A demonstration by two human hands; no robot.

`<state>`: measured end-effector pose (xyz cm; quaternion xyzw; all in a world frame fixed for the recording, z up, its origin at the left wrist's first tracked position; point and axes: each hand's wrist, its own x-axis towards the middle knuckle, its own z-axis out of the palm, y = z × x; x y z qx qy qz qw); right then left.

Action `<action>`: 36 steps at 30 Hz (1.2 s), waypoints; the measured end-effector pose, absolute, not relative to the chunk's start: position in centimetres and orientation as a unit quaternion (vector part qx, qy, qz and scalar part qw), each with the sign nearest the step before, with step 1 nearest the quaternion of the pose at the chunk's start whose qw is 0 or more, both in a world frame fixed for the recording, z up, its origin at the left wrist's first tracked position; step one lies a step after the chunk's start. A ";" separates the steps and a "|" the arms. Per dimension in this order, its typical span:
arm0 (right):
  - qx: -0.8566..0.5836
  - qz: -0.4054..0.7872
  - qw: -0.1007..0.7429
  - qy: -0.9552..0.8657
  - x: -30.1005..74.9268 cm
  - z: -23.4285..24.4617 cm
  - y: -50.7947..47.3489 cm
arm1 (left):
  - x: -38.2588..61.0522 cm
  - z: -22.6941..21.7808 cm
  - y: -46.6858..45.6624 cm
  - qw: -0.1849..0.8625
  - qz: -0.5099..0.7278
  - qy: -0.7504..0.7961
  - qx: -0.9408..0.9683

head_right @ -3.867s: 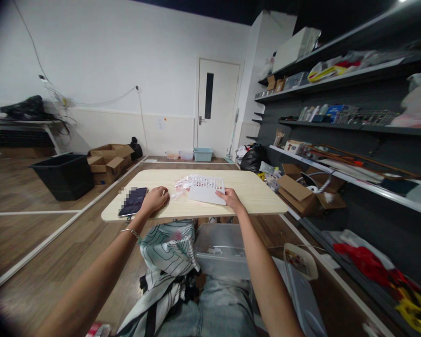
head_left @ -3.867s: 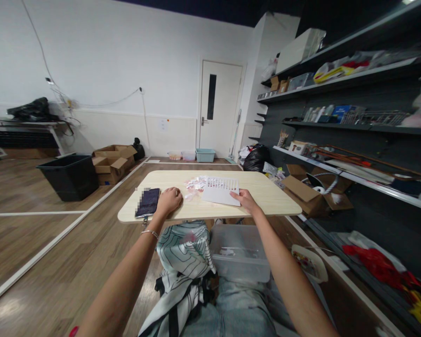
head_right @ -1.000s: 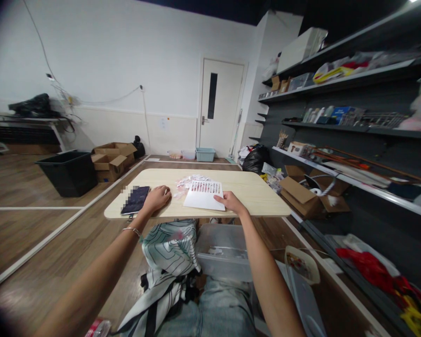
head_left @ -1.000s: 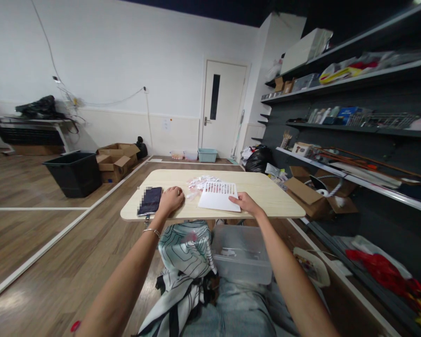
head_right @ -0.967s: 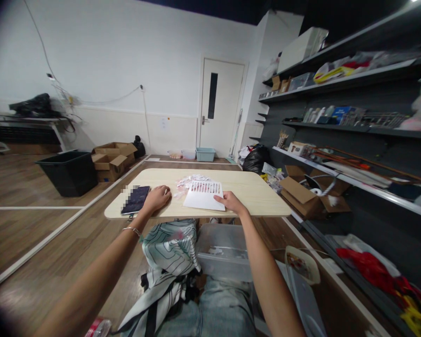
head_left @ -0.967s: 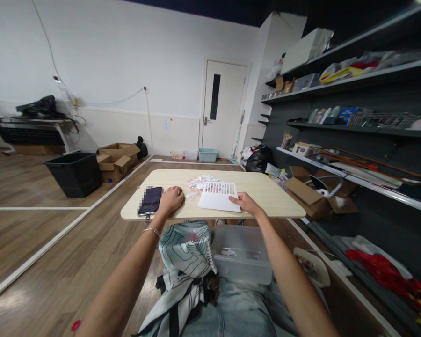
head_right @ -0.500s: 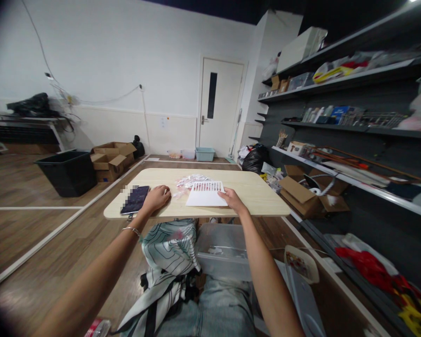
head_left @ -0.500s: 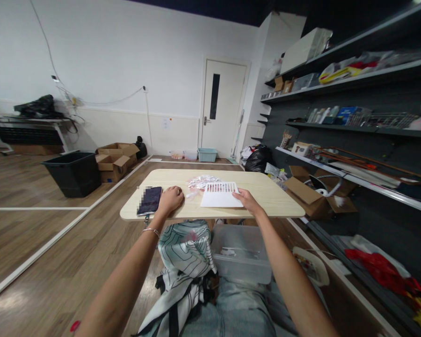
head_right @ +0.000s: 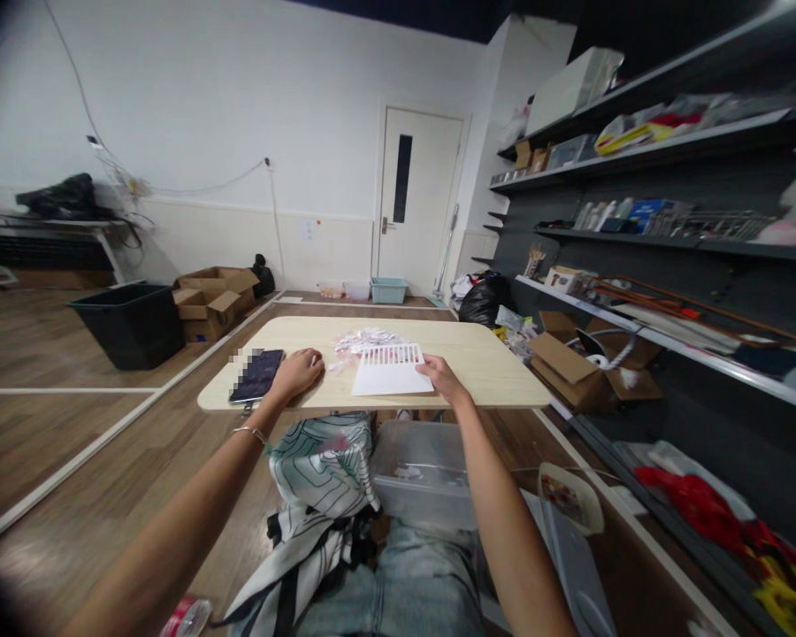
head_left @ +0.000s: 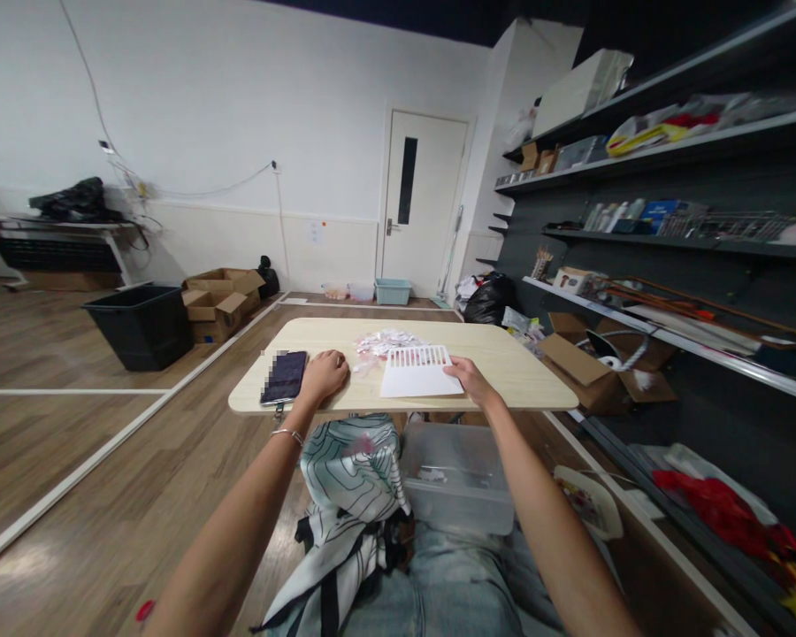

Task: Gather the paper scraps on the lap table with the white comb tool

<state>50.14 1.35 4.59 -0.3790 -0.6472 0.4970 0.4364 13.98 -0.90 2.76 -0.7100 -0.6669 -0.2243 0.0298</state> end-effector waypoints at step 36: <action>-0.359 0.489 0.442 -0.661 50.2 3.8 2.2 | 14.0 2.8 -0.9 0.034 -0.227 -0.666 -0.709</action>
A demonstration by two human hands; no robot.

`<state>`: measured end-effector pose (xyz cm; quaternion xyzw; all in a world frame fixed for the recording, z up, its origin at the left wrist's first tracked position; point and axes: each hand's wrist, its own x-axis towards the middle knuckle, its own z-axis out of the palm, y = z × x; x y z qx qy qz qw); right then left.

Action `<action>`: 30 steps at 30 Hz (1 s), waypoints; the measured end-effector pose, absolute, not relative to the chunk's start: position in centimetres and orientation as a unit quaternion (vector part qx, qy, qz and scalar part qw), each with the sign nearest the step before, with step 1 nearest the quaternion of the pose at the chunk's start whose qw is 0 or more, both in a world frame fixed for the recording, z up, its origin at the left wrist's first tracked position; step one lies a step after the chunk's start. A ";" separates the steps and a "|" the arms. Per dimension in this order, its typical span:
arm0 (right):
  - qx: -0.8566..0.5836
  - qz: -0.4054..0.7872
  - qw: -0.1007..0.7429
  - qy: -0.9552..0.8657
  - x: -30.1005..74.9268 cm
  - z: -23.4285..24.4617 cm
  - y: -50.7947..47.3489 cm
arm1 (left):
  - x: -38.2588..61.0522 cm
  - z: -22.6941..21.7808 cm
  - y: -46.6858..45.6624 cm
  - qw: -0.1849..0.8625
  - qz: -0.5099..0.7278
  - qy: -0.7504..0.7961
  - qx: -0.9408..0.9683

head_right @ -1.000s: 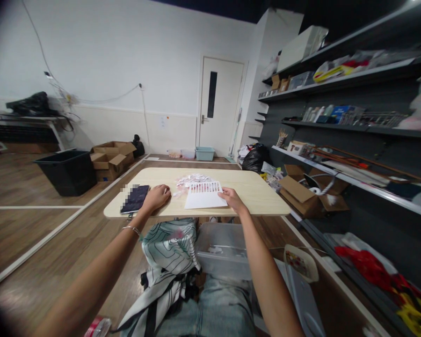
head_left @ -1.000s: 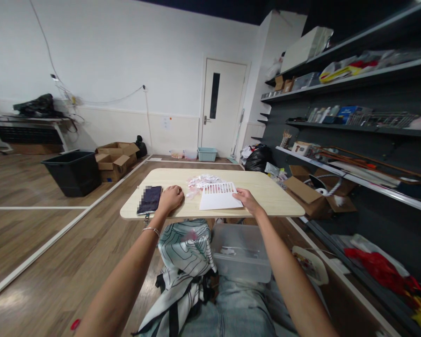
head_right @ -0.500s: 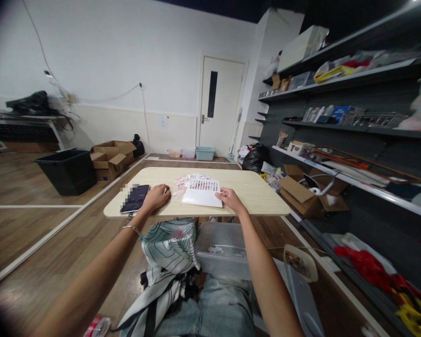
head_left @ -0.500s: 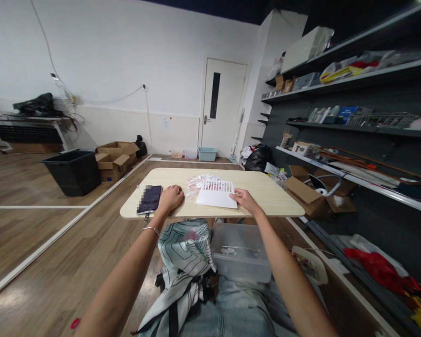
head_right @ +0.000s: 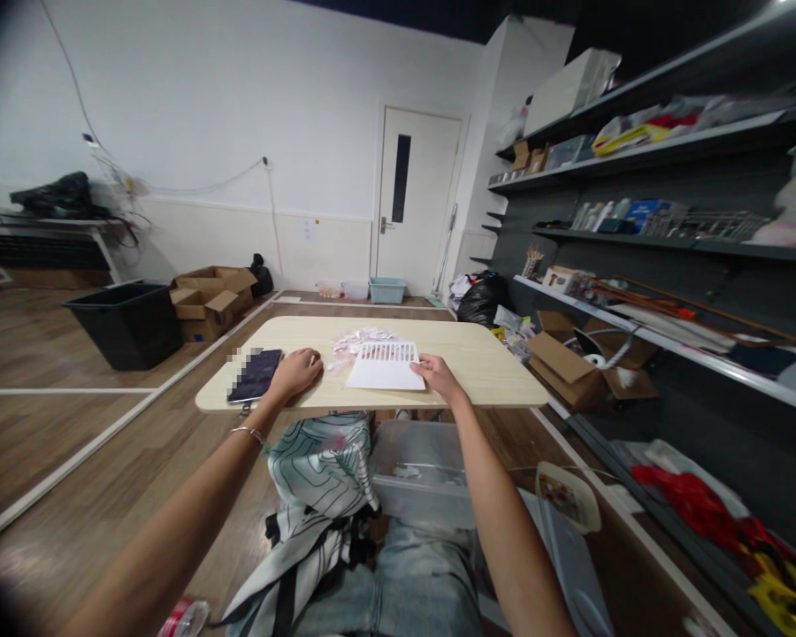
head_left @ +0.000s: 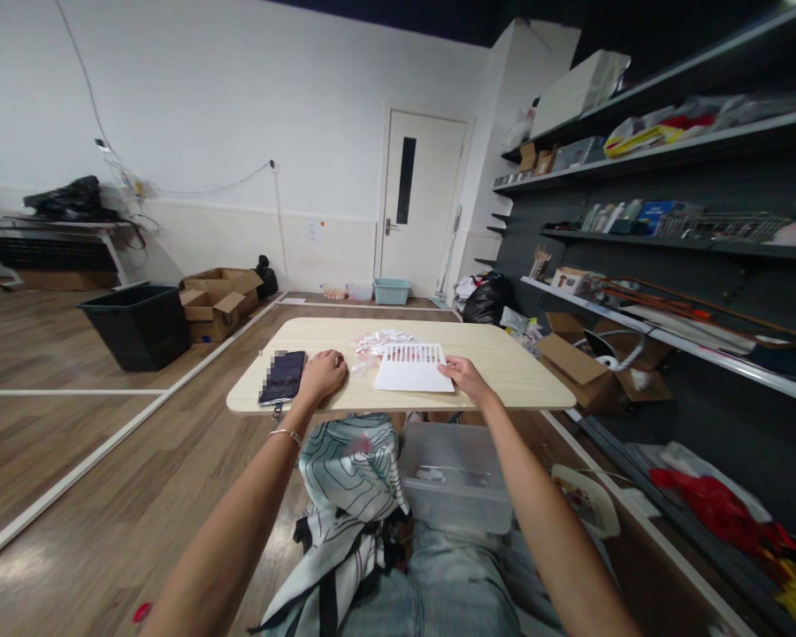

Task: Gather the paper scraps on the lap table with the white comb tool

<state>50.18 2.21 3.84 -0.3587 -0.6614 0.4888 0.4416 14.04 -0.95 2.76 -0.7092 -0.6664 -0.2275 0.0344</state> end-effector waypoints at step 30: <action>-0.359 0.434 0.356 -0.746 50.4 3.0 2.6 | 14.1 3.0 -1.3 0.034 -0.225 -0.670 -0.707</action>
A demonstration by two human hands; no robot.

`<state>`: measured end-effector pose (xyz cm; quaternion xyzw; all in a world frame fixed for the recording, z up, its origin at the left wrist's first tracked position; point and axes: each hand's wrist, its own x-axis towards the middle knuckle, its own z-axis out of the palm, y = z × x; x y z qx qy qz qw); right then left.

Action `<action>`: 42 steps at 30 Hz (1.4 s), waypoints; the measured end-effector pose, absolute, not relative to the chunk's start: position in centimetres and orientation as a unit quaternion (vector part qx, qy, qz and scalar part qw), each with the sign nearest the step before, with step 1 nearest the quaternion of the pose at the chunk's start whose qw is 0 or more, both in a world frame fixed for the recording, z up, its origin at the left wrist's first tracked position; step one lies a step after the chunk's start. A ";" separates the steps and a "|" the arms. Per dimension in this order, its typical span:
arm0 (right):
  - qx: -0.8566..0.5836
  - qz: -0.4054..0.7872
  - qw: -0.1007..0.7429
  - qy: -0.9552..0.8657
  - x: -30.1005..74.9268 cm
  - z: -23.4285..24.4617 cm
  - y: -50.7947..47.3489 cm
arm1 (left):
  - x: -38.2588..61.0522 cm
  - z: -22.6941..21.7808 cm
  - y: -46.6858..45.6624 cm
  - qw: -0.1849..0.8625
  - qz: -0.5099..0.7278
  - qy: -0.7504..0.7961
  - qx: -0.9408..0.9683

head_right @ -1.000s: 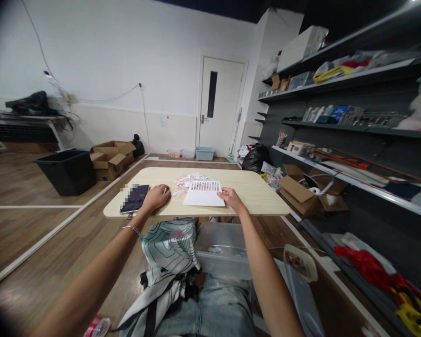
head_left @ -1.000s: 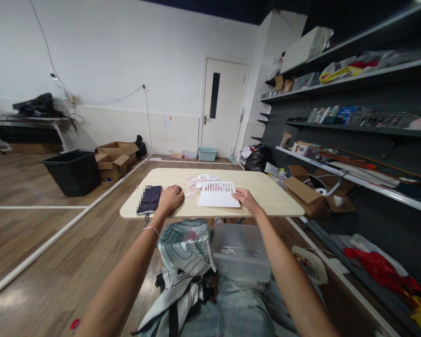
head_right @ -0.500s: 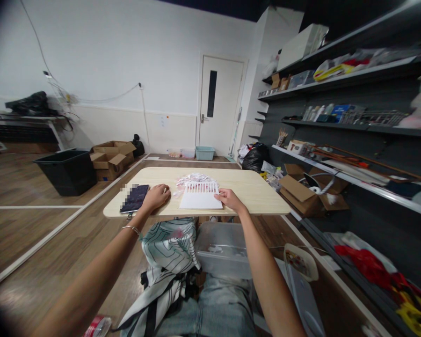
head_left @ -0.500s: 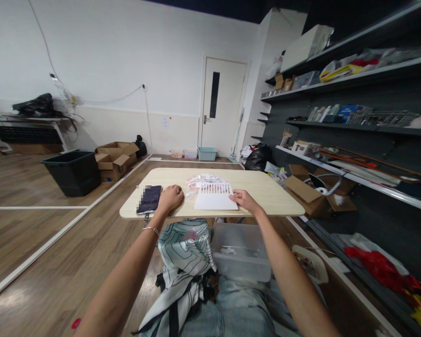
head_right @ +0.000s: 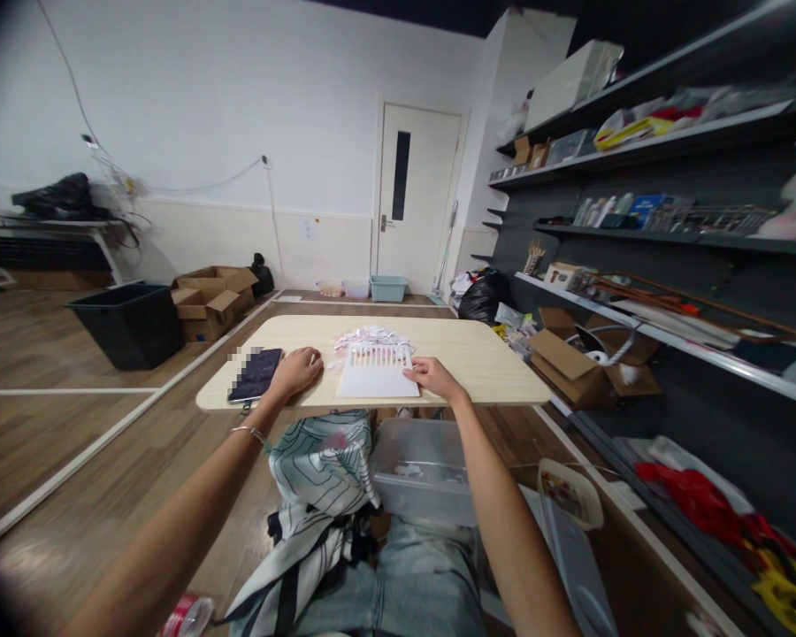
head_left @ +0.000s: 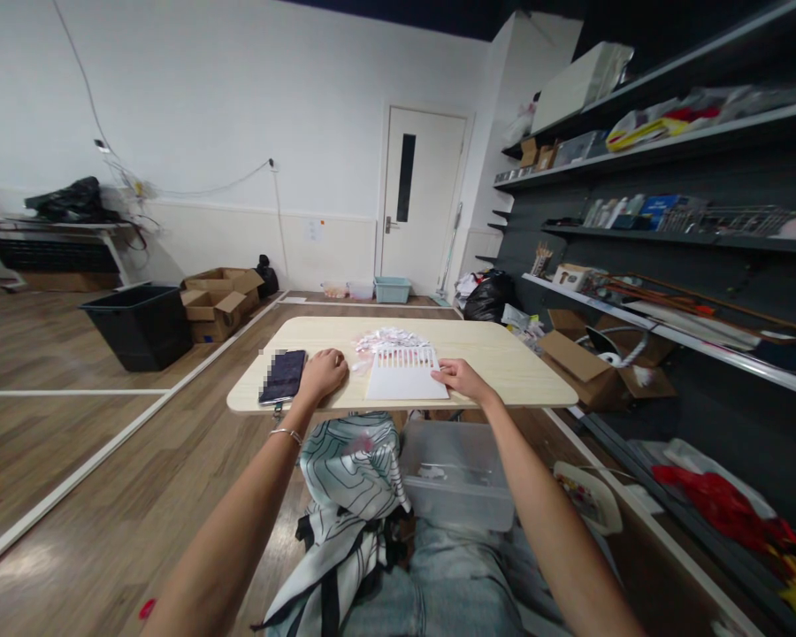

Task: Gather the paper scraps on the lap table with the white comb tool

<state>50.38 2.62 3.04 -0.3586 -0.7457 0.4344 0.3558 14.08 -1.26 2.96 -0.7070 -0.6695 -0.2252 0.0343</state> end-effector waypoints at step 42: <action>-0.364 0.448 0.408 -0.707 50.1 3.8 1.8 | 14.2 3.2 -1.4 0.013 -0.226 -0.674 -0.703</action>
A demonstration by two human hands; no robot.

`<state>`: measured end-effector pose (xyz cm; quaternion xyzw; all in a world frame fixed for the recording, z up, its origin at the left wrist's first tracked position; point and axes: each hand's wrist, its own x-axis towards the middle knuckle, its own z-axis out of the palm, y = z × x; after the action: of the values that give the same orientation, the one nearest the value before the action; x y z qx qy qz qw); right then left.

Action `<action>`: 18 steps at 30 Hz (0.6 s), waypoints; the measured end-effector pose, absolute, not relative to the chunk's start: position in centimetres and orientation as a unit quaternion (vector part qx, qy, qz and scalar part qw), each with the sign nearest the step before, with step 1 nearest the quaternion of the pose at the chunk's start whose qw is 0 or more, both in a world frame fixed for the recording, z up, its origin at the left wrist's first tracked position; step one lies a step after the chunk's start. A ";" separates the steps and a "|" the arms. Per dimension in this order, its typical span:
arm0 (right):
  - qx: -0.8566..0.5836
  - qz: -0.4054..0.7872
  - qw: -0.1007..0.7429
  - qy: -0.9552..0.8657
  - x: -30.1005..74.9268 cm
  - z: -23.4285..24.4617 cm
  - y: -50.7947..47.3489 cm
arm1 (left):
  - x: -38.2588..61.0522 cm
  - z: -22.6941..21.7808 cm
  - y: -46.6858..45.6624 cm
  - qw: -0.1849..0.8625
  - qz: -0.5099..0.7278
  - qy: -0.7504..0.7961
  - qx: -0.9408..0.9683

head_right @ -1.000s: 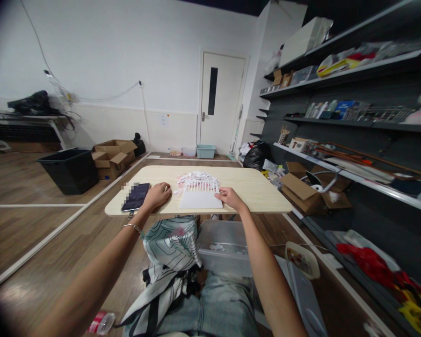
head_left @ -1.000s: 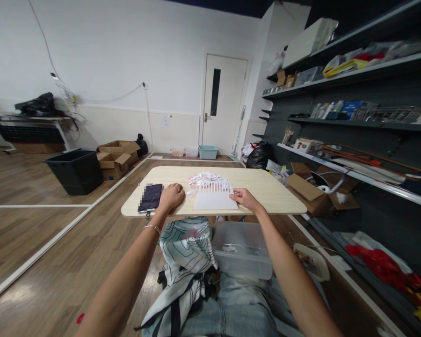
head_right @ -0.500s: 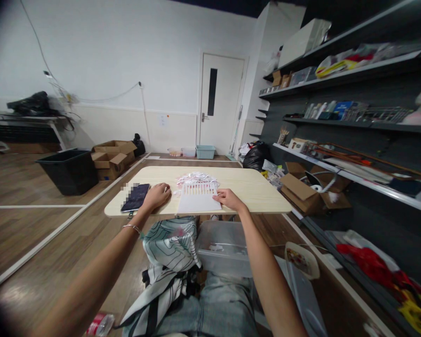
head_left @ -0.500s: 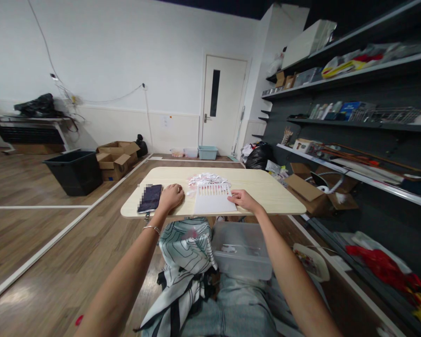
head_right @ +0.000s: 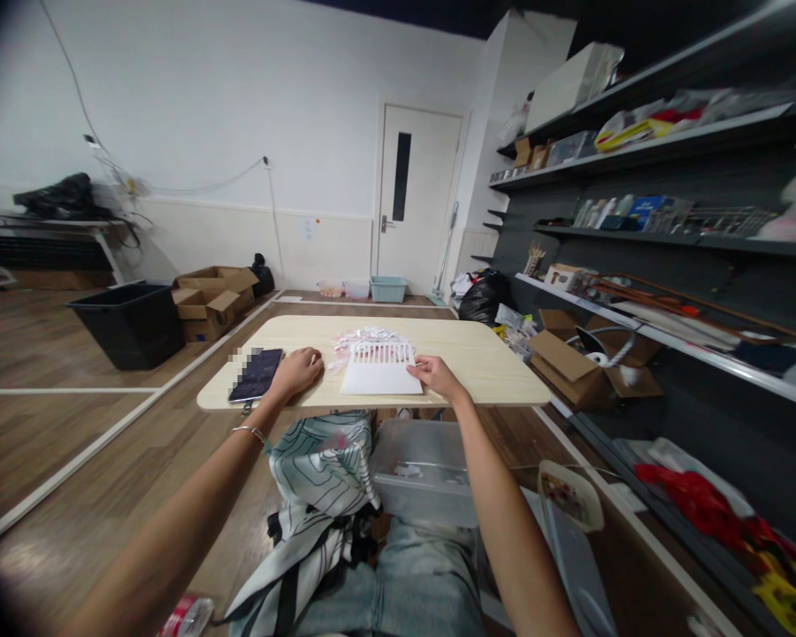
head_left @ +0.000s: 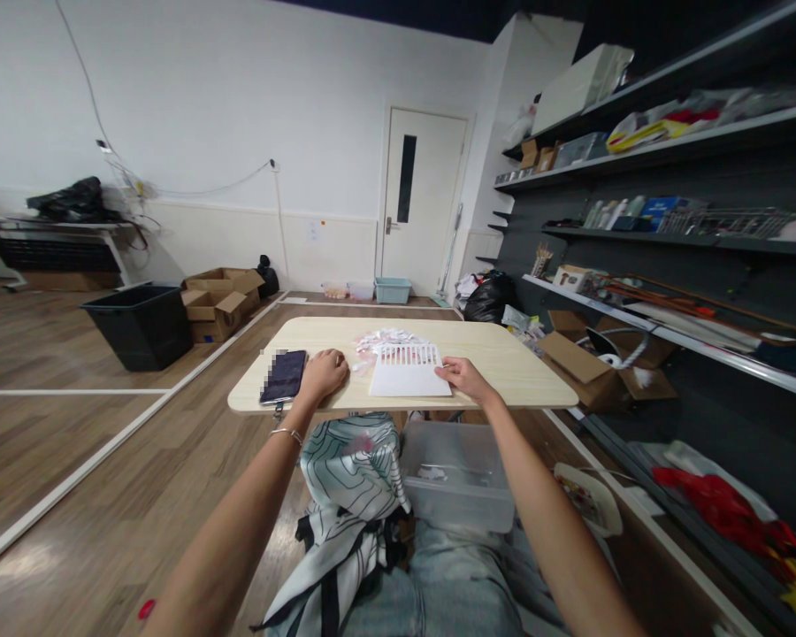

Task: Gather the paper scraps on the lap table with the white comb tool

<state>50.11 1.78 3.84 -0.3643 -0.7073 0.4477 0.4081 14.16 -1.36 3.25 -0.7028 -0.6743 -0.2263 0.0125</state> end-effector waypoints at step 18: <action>-0.358 0.445 0.407 -0.713 49.9 3.9 1.8 | 14.1 3.1 -1.3 0.014 -0.229 -0.672 -0.704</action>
<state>49.93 1.77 3.93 -0.3581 -0.7130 0.4446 0.4070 14.06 -1.29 3.13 -0.7037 -0.6724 -0.2291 0.0141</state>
